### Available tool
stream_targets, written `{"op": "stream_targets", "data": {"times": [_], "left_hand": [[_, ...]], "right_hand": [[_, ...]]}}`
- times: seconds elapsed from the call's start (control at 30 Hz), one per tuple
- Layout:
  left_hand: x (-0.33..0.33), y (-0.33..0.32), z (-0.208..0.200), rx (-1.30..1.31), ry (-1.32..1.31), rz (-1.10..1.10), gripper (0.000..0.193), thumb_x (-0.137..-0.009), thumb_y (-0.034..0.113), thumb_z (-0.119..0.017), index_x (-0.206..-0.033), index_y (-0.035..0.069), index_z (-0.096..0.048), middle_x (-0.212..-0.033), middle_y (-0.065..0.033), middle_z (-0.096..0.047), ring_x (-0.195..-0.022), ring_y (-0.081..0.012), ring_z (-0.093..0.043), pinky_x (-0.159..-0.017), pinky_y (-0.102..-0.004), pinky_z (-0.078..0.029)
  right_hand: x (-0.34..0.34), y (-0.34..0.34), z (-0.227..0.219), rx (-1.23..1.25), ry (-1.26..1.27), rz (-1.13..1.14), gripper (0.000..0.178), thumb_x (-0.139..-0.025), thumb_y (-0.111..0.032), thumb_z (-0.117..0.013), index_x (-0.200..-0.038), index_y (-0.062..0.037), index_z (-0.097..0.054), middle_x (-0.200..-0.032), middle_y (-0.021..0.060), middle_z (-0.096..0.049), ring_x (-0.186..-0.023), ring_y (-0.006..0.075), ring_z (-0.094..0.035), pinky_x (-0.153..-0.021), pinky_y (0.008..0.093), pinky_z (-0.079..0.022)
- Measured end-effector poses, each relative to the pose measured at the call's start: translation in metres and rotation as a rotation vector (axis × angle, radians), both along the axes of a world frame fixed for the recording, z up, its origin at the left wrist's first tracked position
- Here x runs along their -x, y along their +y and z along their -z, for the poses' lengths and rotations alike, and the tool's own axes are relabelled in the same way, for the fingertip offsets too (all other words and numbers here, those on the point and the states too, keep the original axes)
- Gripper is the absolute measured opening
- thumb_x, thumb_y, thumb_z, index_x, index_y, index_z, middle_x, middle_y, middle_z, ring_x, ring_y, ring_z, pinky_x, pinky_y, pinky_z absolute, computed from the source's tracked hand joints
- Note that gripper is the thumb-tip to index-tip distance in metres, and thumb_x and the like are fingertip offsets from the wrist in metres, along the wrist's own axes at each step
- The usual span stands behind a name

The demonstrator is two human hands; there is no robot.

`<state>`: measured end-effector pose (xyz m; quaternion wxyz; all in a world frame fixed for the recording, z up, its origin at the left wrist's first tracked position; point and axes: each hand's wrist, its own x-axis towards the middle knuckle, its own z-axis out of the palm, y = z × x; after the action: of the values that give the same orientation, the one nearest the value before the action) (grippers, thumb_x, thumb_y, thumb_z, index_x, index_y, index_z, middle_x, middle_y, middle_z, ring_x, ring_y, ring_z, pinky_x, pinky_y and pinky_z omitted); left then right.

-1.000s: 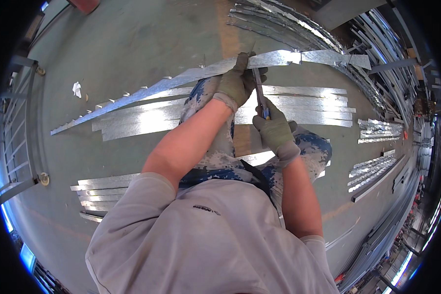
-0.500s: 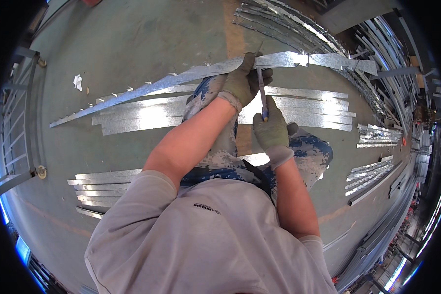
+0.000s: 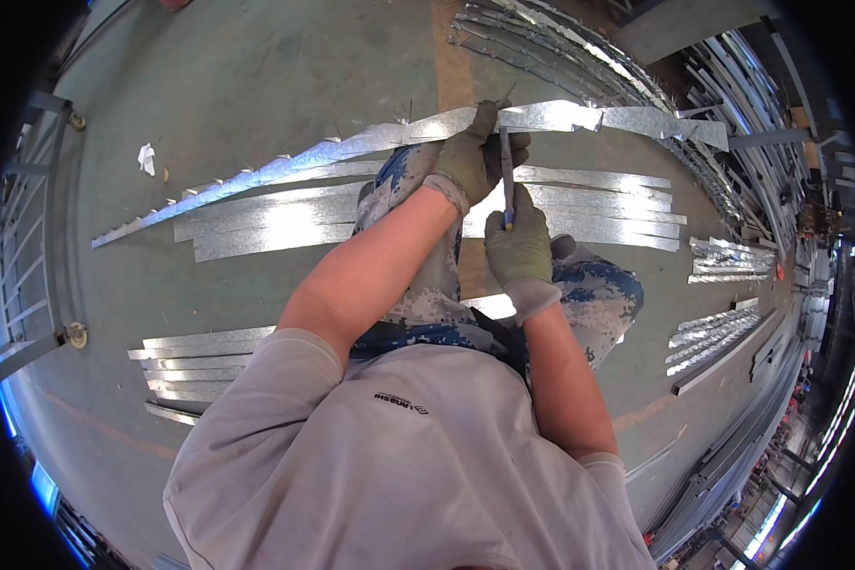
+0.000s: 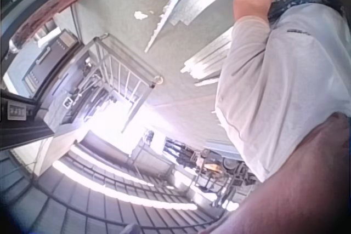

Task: The person sits on the floor and uses tin snips to cut a long metal strip into shorter segments. The person repeatedly positions the strip, cuts a section, and places the cut piece aside on the floor.

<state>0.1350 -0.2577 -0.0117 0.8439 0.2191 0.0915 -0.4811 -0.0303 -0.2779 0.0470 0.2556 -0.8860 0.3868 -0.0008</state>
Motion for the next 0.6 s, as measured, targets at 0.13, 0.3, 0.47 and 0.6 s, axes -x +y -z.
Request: {"op": "stream_targets", "data": {"times": [0.13, 0.3, 0.47, 0.6], "left_hand": [[0.001, 0.003, -0.001, 0.050, 0.078, 0.003, 0.033, -0.115, 0.032, -0.072, -0.137, 0.008, -0.072, -0.113, -0.0155, -0.081, -0.102, -0.0305, -0.081, -0.092, -0.0491, -0.070], [0.006, 0.008, -0.005, -0.023, 0.052, 0.009, 0.024, -0.113, 0.015, -0.074, -0.129, -0.001, -0.071, -0.115, -0.0203, -0.081, -0.102, -0.0331, -0.082, -0.091, -0.0456, -0.073], [0.000, 0.010, 0.002, -0.010, 0.052, 0.038, 0.024, -0.111, 0.014, -0.077, -0.128, -0.002, -0.072, -0.115, -0.0192, -0.081, -0.091, -0.0297, -0.079, -0.081, -0.0402, -0.071], [-0.001, 0.005, 0.008, 0.046, 0.085, 0.068, 0.022, -0.111, 0.014, -0.077, -0.126, -0.001, -0.074, -0.113, -0.0190, -0.081, -0.088, -0.0295, -0.079, -0.078, -0.0388, -0.071]], "right_hand": [[0.000, 0.002, 0.006, 0.040, -0.013, 0.015, 0.062, -0.107, -0.031, -0.065, -0.162, -0.0055, -0.055, -0.129, 0.0291, -0.072, -0.118, 0.0489, -0.073, -0.101, 0.0587, -0.059], [-0.005, 0.003, -0.003, -0.075, 0.022, 0.035, 0.064, -0.106, -0.034, -0.070, -0.161, -0.0048, -0.056, -0.129, 0.0278, -0.072, -0.116, 0.0447, -0.074, -0.099, 0.0556, -0.060], [-0.002, 0.000, -0.050, -0.712, -0.170, 0.032, 0.071, -0.104, -0.032, -0.082, -0.161, 0.0008, -0.056, -0.131, 0.0173, -0.073, -0.112, 0.0239, -0.072, -0.098, 0.0400, -0.060], [0.022, -0.022, -0.024, -1.120, -0.397, 0.052, 0.071, -0.107, -0.029, -0.080, -0.164, 0.0034, -0.053, -0.131, 0.0141, -0.074, -0.108, 0.0195, -0.072, -0.094, 0.0362, -0.060]]}}
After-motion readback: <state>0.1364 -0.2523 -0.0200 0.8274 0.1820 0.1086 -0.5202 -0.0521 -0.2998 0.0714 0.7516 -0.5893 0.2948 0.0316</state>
